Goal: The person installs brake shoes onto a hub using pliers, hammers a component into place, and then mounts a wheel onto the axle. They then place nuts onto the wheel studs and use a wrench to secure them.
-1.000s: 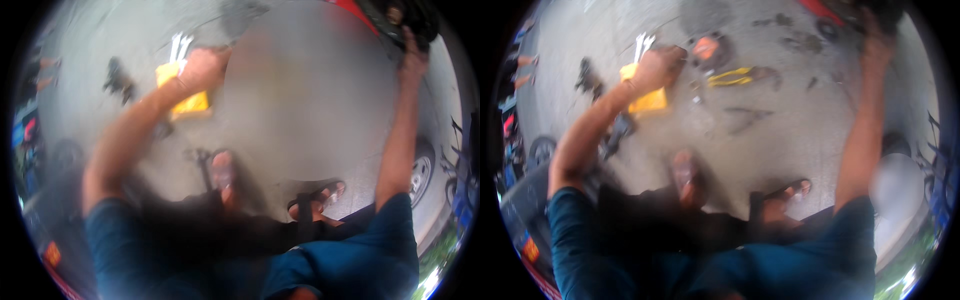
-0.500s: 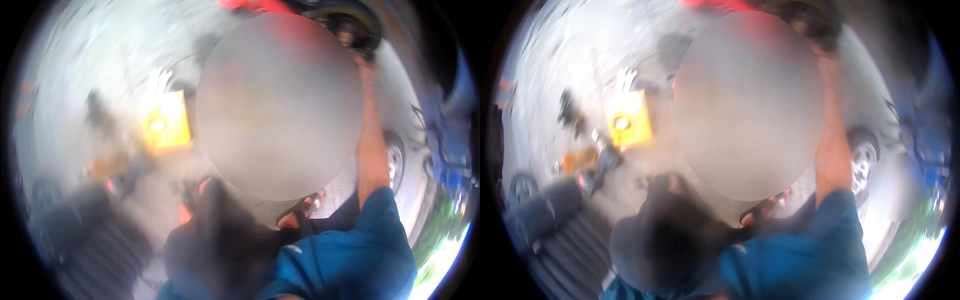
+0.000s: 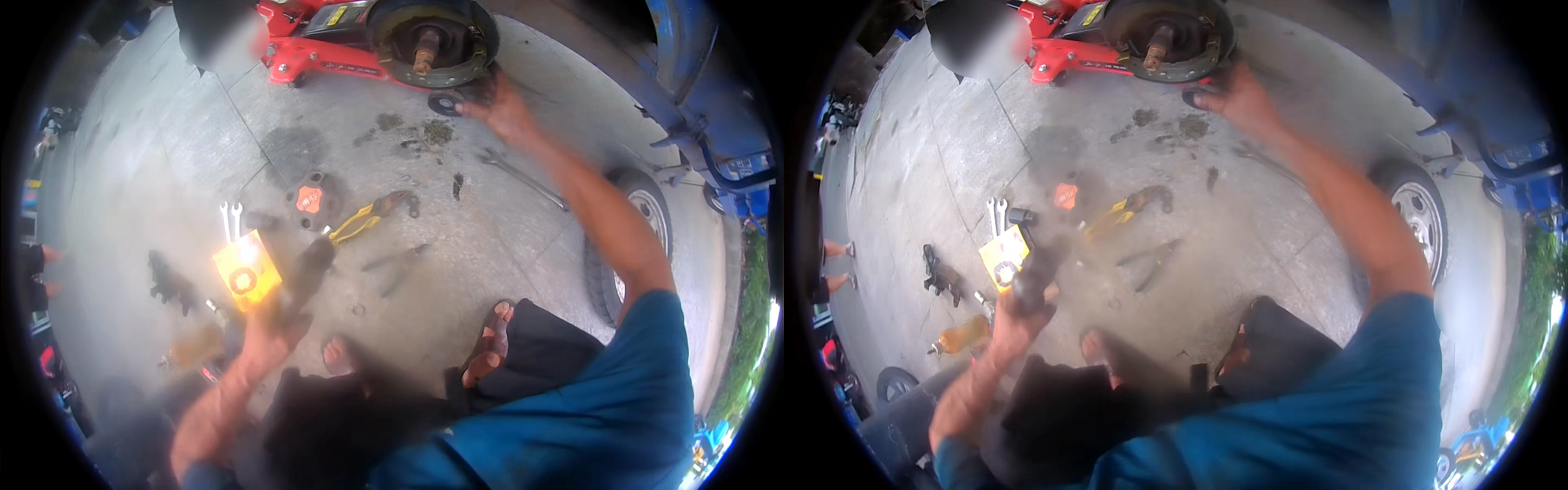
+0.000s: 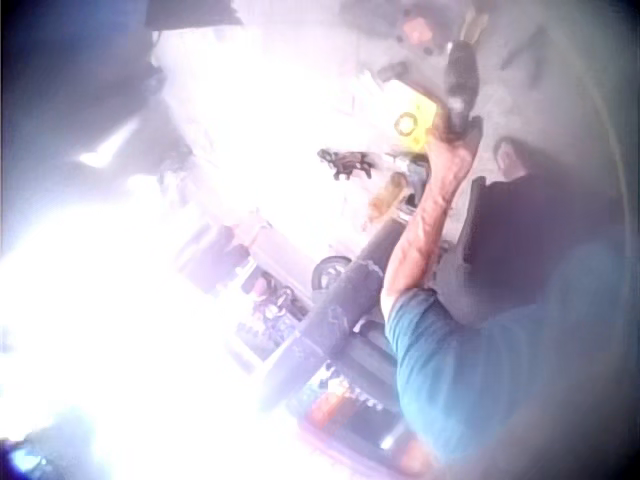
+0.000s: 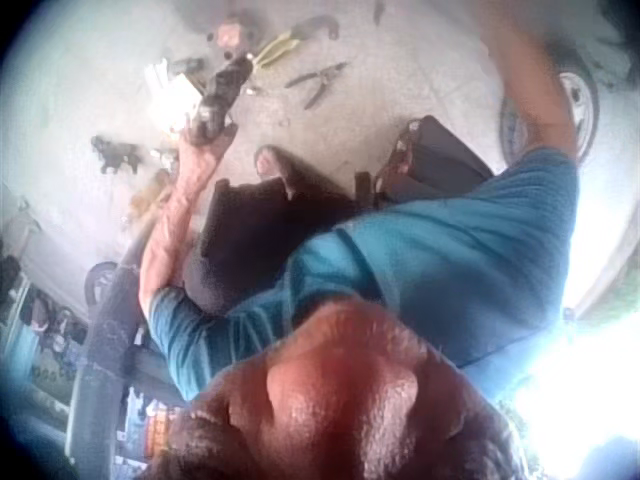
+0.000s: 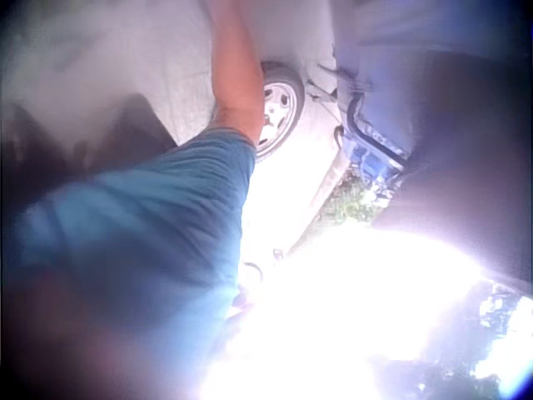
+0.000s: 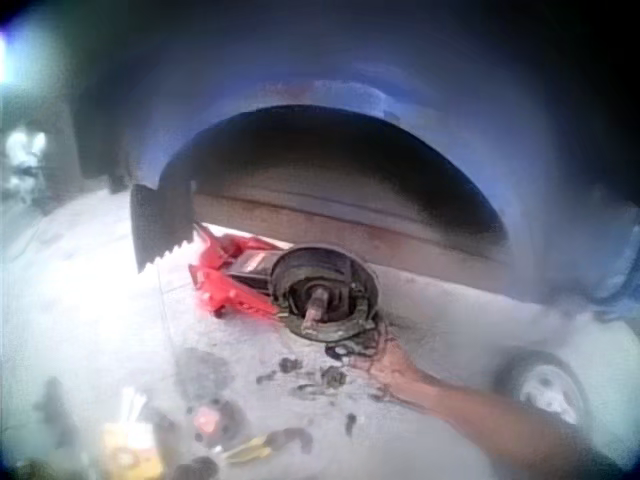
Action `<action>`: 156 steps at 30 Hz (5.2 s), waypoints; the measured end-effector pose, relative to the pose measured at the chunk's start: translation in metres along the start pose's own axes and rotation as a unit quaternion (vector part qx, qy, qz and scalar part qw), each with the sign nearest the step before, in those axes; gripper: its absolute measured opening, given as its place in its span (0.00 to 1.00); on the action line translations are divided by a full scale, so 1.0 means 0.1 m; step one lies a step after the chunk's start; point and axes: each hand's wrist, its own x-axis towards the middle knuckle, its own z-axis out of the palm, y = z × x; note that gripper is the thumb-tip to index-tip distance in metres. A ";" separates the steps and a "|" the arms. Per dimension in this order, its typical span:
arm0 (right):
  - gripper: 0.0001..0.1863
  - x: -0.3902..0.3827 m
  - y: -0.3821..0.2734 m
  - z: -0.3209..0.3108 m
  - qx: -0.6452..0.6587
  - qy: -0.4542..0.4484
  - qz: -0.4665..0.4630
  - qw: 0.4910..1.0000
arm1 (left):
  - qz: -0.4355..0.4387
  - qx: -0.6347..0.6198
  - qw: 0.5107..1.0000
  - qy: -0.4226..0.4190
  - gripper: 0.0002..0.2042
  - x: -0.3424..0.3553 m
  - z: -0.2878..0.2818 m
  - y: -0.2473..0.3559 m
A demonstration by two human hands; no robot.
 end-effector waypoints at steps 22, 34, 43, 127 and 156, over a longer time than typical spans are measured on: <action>0.35 -2.44 0.67 -0.76 0.061 0.024 0.272 0.960 | 0.045 -0.338 0.911 0.230 0.09 2.46 2.10 1.17; 0.34 -2.38 0.54 -0.68 0.027 -0.006 0.251 0.968 | 0.075 -0.419 0.870 0.249 0.03 2.30 1.89 1.53; 0.35 -2.39 0.48 -0.62 0.027 -0.019 0.253 0.967 | 0.073 -0.439 0.867 0.224 0.03 2.52 1.84 1.72; 0.13 -0.19 -0.57 -0.27 0.139 0.042 0.028 0.989 | 0.106 -0.432 0.882 0.156 0.08 2.32 1.71 1.69; 0.08 0.28 -0.48 -0.36 0.019 0.136 -0.102 0.985 | 0.174 -0.577 0.765 0.228 0.02 2.91 1.82 1.98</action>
